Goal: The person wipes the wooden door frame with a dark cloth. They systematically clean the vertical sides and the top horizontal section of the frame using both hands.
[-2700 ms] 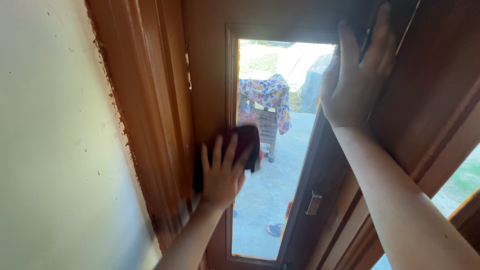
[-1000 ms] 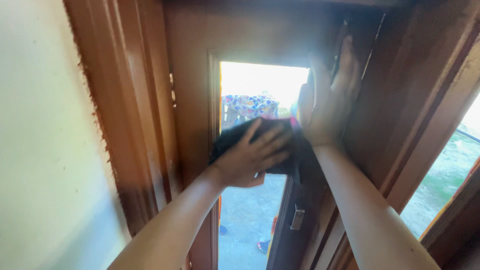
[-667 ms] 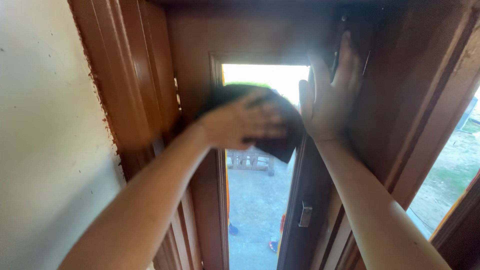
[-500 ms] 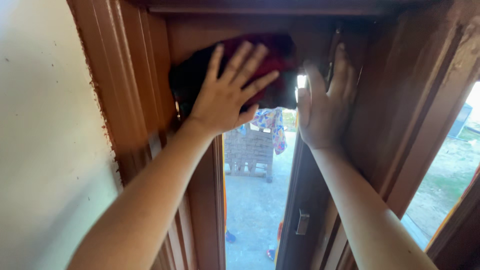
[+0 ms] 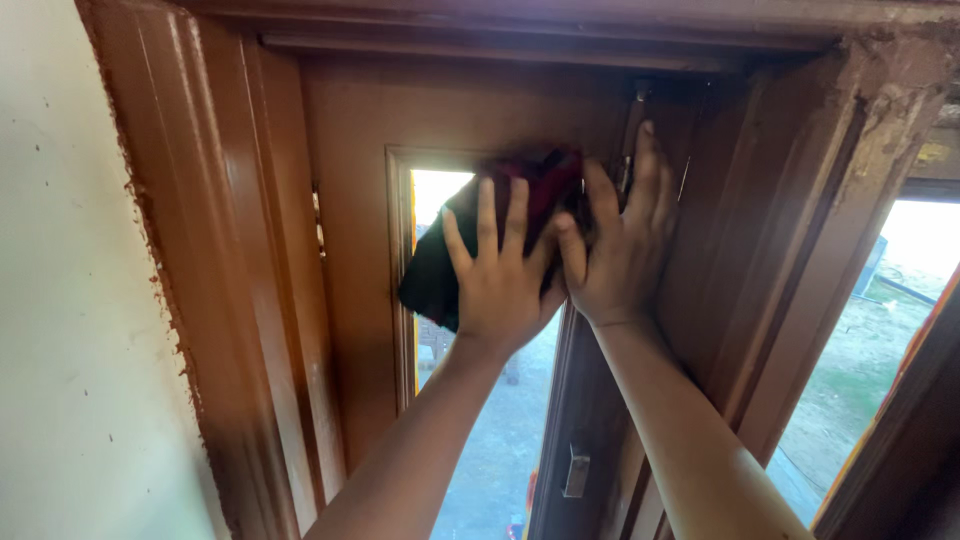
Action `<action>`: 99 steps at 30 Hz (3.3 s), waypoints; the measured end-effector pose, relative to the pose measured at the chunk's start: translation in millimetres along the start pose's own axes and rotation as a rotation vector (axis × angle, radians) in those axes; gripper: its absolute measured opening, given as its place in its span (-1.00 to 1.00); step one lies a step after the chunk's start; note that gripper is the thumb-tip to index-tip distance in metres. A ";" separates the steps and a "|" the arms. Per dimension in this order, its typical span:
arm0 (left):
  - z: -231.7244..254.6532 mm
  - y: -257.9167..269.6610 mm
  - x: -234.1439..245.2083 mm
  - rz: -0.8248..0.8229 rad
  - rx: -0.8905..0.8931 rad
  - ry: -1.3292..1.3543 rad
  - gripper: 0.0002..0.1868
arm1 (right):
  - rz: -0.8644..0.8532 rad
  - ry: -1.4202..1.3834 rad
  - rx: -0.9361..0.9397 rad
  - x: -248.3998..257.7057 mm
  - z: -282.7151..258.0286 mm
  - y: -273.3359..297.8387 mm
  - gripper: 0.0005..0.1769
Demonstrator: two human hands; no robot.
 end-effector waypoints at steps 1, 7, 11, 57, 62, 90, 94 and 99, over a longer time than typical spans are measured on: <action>0.7 7.4 -0.1 -0.029 -0.024 -0.007 -0.35 | -0.006 -0.014 0.002 1.6 -1.4 -0.4 -0.31; -0.3 71.7 -4.8 -0.266 -0.201 0.051 -0.38 | -0.040 -0.044 0.053 11.9 -7.5 -1.9 -0.23; -11.5 123.1 2.4 -0.380 -0.431 0.120 -0.33 | -0.031 -0.016 0.049 7.7 -9.0 3.8 -0.24; -50.5 158.6 7.0 -0.688 -0.766 0.104 -0.20 | 0.032 0.064 0.090 1.9 -4.3 9.4 -0.46; -80.6 49.8 30.1 -0.260 -0.312 -0.176 -0.26 | 0.041 0.133 0.077 -5.3 -5.4 8.6 -0.52; 6.6 133.1 -29.6 -0.432 -0.475 0.106 -0.64 | -0.016 0.105 0.024 -9.3 -0.1 16.9 -0.56; -3.5 176.8 -18.6 -0.466 -0.876 0.185 -0.25 | -0.003 0.121 0.056 -5.5 -2.7 17.0 -0.58; -26.7 143.5 -15.5 -0.773 -1.090 0.326 -0.15 | 0.010 0.116 0.055 -7.8 1.4 21.4 -0.58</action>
Point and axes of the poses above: each hand's wrist, its own y-axis away from the middle knuckle, its own x-axis out of the back of the hand, z = x × y, the point moved 6 cm from there along -y, towards the middle knuckle
